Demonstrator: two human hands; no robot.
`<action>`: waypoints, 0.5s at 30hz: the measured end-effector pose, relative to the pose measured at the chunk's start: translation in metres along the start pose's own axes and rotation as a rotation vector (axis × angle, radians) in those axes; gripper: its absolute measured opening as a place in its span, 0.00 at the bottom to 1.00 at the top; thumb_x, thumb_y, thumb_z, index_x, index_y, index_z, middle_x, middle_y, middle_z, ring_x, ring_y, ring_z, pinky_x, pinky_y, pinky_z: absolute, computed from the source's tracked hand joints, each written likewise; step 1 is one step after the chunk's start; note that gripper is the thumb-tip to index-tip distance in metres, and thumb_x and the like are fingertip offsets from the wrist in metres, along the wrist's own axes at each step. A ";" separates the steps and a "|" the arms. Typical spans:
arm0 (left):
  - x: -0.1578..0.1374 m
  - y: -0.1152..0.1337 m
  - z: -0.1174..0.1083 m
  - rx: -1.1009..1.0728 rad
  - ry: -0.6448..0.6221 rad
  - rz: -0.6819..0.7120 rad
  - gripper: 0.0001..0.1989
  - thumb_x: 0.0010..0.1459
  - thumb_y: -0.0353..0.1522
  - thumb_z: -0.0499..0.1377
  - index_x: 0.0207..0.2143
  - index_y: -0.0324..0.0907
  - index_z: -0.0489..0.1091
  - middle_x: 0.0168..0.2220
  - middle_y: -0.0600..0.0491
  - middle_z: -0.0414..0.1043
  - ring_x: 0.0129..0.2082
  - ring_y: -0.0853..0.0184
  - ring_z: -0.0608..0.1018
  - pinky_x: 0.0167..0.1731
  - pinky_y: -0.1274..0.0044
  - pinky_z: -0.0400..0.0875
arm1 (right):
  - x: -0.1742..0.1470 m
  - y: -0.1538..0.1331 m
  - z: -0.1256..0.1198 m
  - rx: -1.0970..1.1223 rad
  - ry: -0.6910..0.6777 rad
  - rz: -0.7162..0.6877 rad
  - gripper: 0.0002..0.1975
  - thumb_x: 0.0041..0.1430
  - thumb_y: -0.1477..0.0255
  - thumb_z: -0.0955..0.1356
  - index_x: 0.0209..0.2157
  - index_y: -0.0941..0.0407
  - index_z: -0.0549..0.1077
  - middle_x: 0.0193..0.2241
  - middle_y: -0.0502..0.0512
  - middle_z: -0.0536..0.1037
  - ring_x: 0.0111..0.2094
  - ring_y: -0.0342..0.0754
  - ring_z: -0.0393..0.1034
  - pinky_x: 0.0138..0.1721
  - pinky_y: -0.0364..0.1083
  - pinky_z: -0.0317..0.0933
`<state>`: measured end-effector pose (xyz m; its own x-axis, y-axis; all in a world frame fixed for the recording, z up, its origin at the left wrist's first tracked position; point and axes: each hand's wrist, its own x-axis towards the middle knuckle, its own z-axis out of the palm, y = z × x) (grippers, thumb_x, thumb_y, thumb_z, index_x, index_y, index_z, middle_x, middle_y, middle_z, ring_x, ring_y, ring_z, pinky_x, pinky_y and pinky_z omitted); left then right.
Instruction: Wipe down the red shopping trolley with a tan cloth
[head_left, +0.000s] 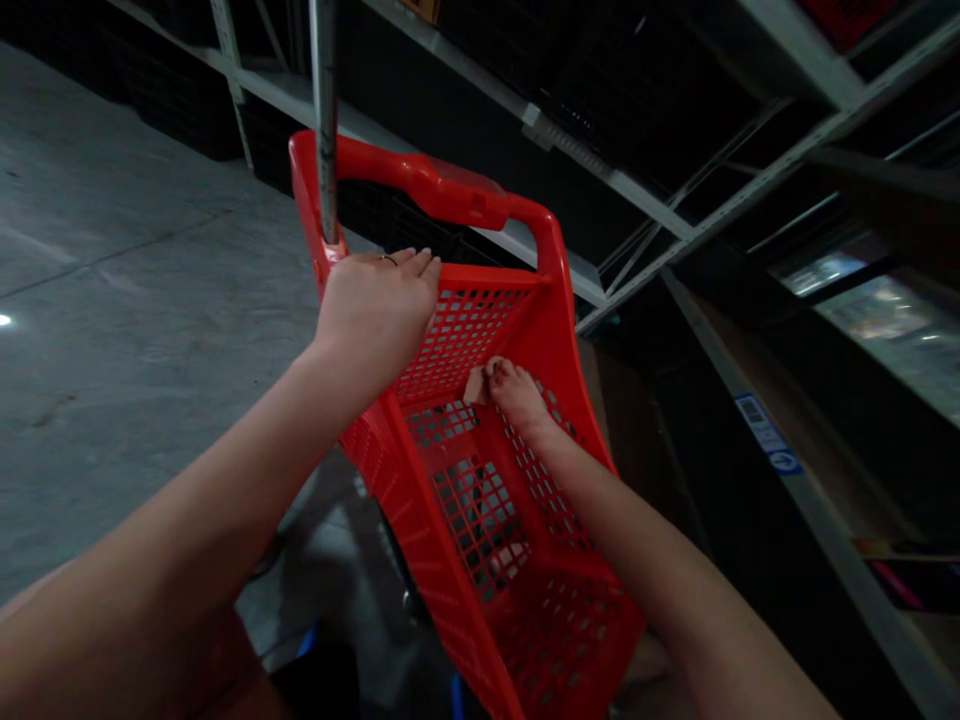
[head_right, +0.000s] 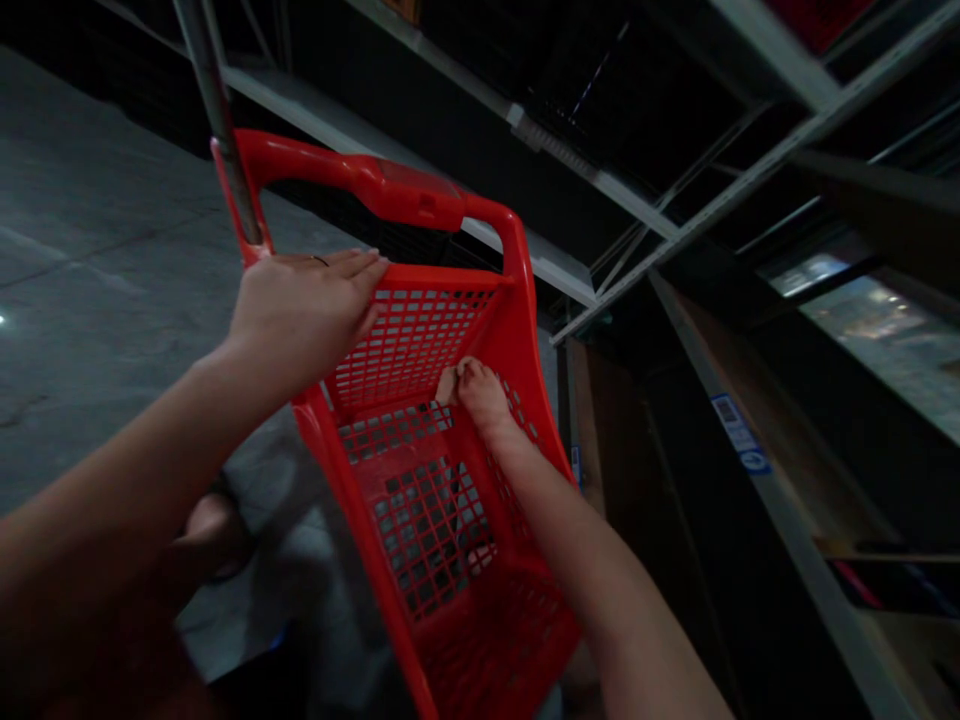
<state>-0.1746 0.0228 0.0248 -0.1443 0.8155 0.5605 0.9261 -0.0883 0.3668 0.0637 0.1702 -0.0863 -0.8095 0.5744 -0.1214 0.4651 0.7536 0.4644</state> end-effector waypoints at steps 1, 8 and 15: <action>-0.001 0.000 0.000 -0.007 0.003 -0.007 0.21 0.67 0.35 0.52 0.59 0.44 0.71 0.58 0.45 0.74 0.61 0.48 0.72 0.59 0.53 0.66 | -0.005 -0.008 0.013 0.011 -0.033 -0.036 0.22 0.61 0.83 0.59 0.51 0.64 0.77 0.52 0.71 0.77 0.56 0.61 0.64 0.54 0.58 0.65; -0.001 0.005 -0.006 -0.048 -0.032 -0.033 0.21 0.67 0.38 0.52 0.58 0.44 0.71 0.57 0.46 0.74 0.62 0.47 0.71 0.59 0.52 0.64 | 0.002 -0.016 0.033 0.061 -0.114 -0.070 0.21 0.62 0.82 0.59 0.53 0.67 0.75 0.55 0.72 0.76 0.62 0.60 0.60 0.63 0.59 0.55; 0.004 0.017 -0.014 -0.094 -0.146 -0.188 0.20 0.68 0.38 0.51 0.58 0.41 0.69 0.62 0.45 0.70 0.64 0.46 0.67 0.63 0.48 0.57 | -0.021 -0.034 0.046 0.158 -0.229 -0.082 0.23 0.67 0.80 0.59 0.61 0.67 0.66 0.55 0.70 0.75 0.59 0.54 0.66 0.64 0.52 0.55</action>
<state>-0.1640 0.0165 0.0433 -0.2529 0.8961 0.3648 0.8504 0.0260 0.5255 0.0817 0.1470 -0.1397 -0.7534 0.5529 -0.3559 0.4660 0.8308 0.3042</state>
